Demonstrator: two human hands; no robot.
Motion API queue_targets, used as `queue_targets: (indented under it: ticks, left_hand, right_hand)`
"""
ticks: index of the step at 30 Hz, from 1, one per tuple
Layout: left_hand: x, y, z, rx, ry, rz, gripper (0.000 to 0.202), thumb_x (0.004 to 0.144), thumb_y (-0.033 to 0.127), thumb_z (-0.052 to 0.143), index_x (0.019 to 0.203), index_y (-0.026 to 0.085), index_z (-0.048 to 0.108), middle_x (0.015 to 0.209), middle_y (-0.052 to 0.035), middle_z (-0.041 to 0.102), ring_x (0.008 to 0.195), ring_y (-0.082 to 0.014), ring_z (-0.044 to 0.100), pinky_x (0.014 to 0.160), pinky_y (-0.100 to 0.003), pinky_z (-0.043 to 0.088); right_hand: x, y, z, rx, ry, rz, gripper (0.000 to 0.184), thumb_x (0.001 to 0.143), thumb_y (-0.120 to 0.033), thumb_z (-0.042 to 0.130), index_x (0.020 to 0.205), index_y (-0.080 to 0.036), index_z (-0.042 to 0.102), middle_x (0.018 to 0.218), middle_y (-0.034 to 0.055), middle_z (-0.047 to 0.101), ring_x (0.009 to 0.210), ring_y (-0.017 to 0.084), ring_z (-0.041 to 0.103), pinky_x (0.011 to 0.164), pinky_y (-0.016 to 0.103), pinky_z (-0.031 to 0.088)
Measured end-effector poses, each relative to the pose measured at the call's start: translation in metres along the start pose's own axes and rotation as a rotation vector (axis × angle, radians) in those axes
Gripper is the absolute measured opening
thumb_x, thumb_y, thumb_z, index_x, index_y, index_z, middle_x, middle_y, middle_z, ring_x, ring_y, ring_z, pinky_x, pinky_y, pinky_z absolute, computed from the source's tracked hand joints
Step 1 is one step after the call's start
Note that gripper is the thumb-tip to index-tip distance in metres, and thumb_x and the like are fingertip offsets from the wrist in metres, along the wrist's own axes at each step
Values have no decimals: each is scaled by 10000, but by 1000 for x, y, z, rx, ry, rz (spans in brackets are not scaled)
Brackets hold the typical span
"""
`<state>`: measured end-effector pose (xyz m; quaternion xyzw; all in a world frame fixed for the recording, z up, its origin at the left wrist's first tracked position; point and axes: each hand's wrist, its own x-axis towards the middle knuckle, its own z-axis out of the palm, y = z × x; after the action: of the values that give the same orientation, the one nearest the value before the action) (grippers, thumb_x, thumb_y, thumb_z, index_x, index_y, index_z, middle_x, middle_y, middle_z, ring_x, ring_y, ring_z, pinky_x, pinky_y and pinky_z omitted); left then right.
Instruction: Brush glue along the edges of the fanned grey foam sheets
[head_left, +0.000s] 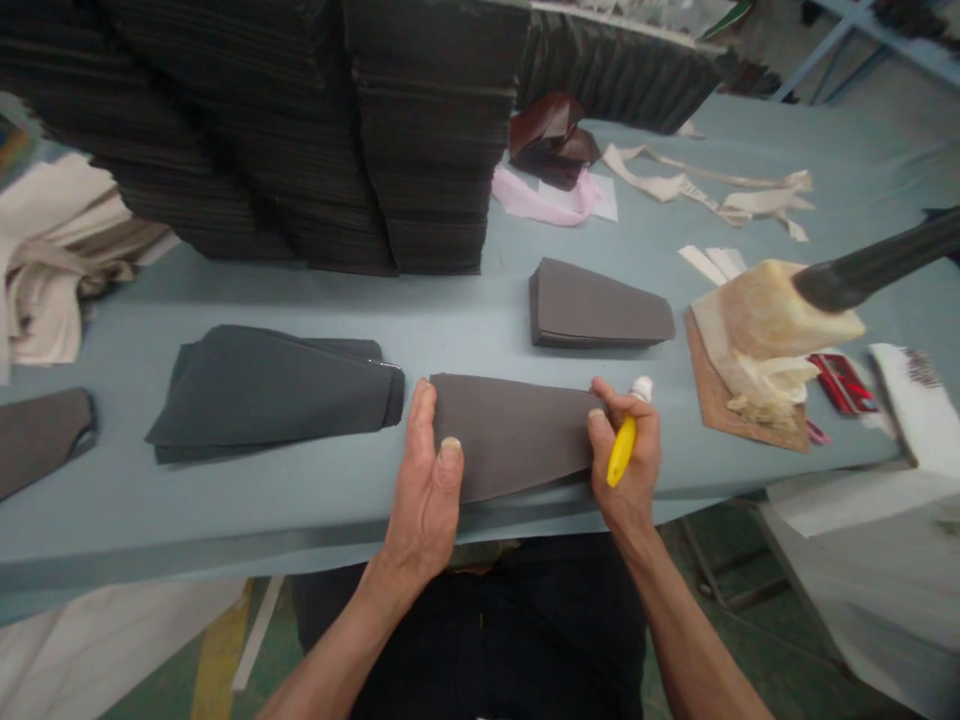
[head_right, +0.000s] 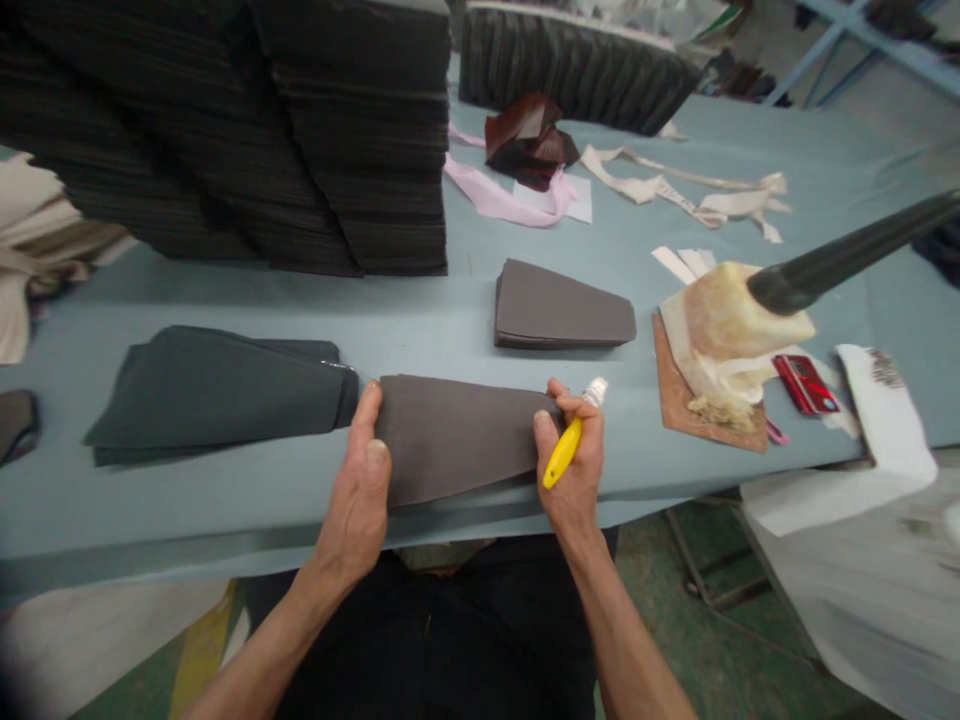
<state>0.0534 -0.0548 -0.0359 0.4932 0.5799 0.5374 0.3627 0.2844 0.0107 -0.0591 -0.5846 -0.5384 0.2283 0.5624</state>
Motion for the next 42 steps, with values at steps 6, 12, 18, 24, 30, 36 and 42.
queue_targets:
  ticks: [6,12,18,24,30,36,42]
  left_hand:
    - [0,-3,3,104,-11,99,648,1145,542,447,1745,306,380,1875,-106,286,1756,-287,244,1460,-542,189]
    - [2,-6,2,131,17,104,647,1144,560,428,1726,277,416,1852,-128,341,1742,-298,287,1458,-538,197]
    - [0,0,-5,200,16,132,602,1158,520,404,1706,276,444,1825,-130,397,1722,-276,338,1451,-515,232]
    - [14,6,-58,504,71,209,635,1058,510,666,1627,266,521,1686,-151,570,1586,-320,535,1378,-537,390]
    - [72,2,-144,914,-77,319,773,964,593,711,1611,222,507,1705,-209,532,1620,-403,479,1360,-624,373]
    - [107,-1,-169,1008,-291,335,726,935,608,678,1519,187,582,1667,-235,569,1554,-450,547,1334,-671,393]
    - [114,-3,-167,1002,-313,369,768,943,754,620,1455,183,628,1511,-201,680,1462,-489,603,1322,-663,403]
  right_hand:
    - [-1,2,3,-48,-19,-61,323,994,-489,758,1151,-254,602,1383,164,761,1326,291,732,1303,647,398]
    - [-2,2,9,-14,7,-45,309,1007,-479,738,1148,-251,585,1397,170,750,1330,286,731,1303,637,409]
    - [-4,-1,10,11,52,-52,315,996,-477,749,1149,-247,596,1382,175,753,1302,276,742,1288,618,448]
    - [-7,0,12,91,111,-22,370,1002,-555,743,1143,-248,592,1392,177,756,1327,277,749,1272,610,491]
    - [-9,-3,13,143,180,-12,376,1007,-567,735,1143,-249,588,1374,174,770,1293,298,774,1213,613,555]
    - [-9,-4,13,111,181,-42,360,1023,-550,726,1147,-239,597,1355,200,780,1258,303,790,1146,587,599]
    - [-8,-4,15,108,181,-50,365,1021,-565,730,1138,-246,596,1341,178,786,1278,295,776,1205,599,558]
